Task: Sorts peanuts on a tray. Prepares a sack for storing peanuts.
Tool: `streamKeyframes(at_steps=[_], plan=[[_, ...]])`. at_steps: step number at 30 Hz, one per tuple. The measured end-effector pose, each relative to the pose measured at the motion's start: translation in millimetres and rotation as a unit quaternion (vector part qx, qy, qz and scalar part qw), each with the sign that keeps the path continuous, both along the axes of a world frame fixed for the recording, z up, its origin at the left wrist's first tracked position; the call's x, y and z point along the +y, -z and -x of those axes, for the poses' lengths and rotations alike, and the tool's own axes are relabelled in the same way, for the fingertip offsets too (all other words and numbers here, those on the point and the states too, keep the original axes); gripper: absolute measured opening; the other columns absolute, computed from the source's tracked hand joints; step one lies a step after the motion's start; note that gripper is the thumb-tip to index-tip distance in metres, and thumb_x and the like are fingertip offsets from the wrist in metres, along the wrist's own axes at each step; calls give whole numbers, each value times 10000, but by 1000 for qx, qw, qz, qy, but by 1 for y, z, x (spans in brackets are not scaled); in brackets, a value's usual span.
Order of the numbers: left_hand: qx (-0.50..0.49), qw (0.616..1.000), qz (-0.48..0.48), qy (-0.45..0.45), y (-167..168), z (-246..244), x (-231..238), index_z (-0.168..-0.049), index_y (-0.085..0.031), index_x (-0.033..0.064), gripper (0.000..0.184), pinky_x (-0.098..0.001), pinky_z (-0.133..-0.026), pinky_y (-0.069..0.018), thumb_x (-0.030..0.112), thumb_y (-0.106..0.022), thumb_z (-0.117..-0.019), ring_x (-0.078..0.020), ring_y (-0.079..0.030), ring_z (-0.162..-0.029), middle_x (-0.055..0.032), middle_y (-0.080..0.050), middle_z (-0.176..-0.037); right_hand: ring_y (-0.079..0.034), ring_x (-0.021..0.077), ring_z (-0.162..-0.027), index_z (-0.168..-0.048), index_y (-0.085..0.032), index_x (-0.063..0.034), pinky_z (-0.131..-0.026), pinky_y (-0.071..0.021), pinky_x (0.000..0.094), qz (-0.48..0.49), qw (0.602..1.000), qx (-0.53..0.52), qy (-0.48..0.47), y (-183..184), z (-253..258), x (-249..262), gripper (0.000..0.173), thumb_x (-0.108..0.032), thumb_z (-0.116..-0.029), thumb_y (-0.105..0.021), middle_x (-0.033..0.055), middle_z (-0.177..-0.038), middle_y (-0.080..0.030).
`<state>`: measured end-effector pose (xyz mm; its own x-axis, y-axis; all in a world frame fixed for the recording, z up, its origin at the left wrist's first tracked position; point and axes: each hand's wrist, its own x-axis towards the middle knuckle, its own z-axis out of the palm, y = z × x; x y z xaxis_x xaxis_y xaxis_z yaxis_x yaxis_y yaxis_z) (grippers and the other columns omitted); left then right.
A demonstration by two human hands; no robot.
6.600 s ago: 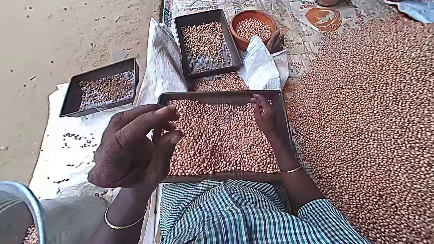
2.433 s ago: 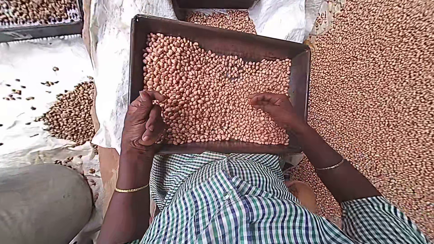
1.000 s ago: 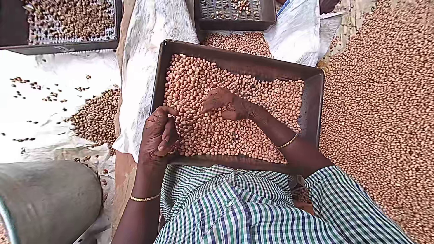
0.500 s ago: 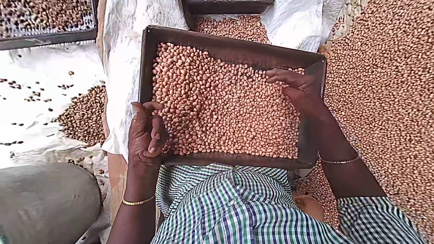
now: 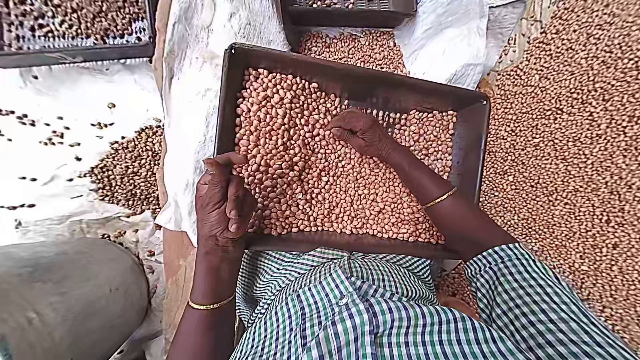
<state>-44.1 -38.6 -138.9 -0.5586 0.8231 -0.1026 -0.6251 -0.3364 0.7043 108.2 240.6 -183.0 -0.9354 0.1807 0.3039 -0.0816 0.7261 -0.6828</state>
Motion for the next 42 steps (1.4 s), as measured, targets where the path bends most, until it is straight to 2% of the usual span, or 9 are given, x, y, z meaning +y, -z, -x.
streamKeyframes(at_steps=[5,13,17,20,24,27,30,34,42], plan=[[5,1000,10,-25,-5,-3,2,-1091,-685,78,394,-129,-320,-404,297,-358,-1115,29,-466,-327,83,-510,-462,-706,282,-1001,-914,-767,48,-970,-503,384,93,980,48,-168,7,-12,-70,218,-89,-938,-600,190,-971,-751],[30,998,45,-30,-4,-5,2,-1106,-683,78,426,-121,-320,-391,257,-297,-1127,38,-442,-318,91,-500,-452,-659,382,-1094,-1068,-762,-44,-976,-446,540,83,971,-17,-225,-10,-42,-135,294,-209,-1008,-526,148,-1067,-749],[19,997,63,-52,-7,-7,6,-1069,-680,58,474,-113,-315,-382,180,-225,-1126,44,-445,-313,89,-509,-441,-603,428,-1180,-1033,-748,-48,-994,-383,642,-10,965,-131,-226,-29,-72,-113,304,-183,-992,-479,165,-1108,-711],[25,997,48,-56,-8,-8,10,-1036,-690,71,499,-106,-316,-376,142,-203,-1119,54,-448,-313,95,-525,-437,-464,509,-1368,-1056,-793,-82,-1073,-239,789,-38,939,-256,-227,-55,-107,-72,195,-163,-949,-650,176,-1364,-641],[36,997,48,-50,-11,-9,13,-1016,-679,83,527,-100,-306,-344,157,-168,-1120,66,-415,-306,120,-489,-429,-313,495,-1483,-1145,-787,-92,-1147,-62,766,-111,899,-400,-141,-94,-131,-9,279,14,-908,-685,175,-1500,-541],[40,996,54,-52,-11,-10,13,-1019,-682,79,530,-103,-297,-339,160,-168,-1121,66,-409,-301,127,-482,-426,-384,471,-1450,-1003,-804,-57,-1170,-105,735,-174,917,-359,3,-115,-136,30,243,90,-904,-638,152,-1385,-641],[106,988,72,-89,-15,-14,9,-1027,-654,82,477,-104,-305,-350,119,-186,-1113,69,-417,-314,136,-499,-445,-677,414,-1138,-811,-751,11,-1008,-444,615,-200,975,-49,86,-99,-118,15,209,140,-815,-586,174,-1093,-757],[246,941,92,-214,-14,-19,-17,-1071,-607,117,390,-121,-344,-387,101,-219,-1101,54,-464,-351,165,-542,-479,-721,340,-1056,-1021,-752,94,-971,-543,431,3,990,33,136,-64,-85,-67,229,98,-914,-549,232,-1088,-743],[70,962,-73,-252,6,-16,-32,-1011,-663,133,459,-125,-355,-440,224,-229,-1131,23,-535,-360,87,-603,-494,-682,176,-1125,-1348,-418,112,-1006,-532,313,260,962,58,-60,-68,15,-125,402,95,-953,-492,192,-1233,-668]])
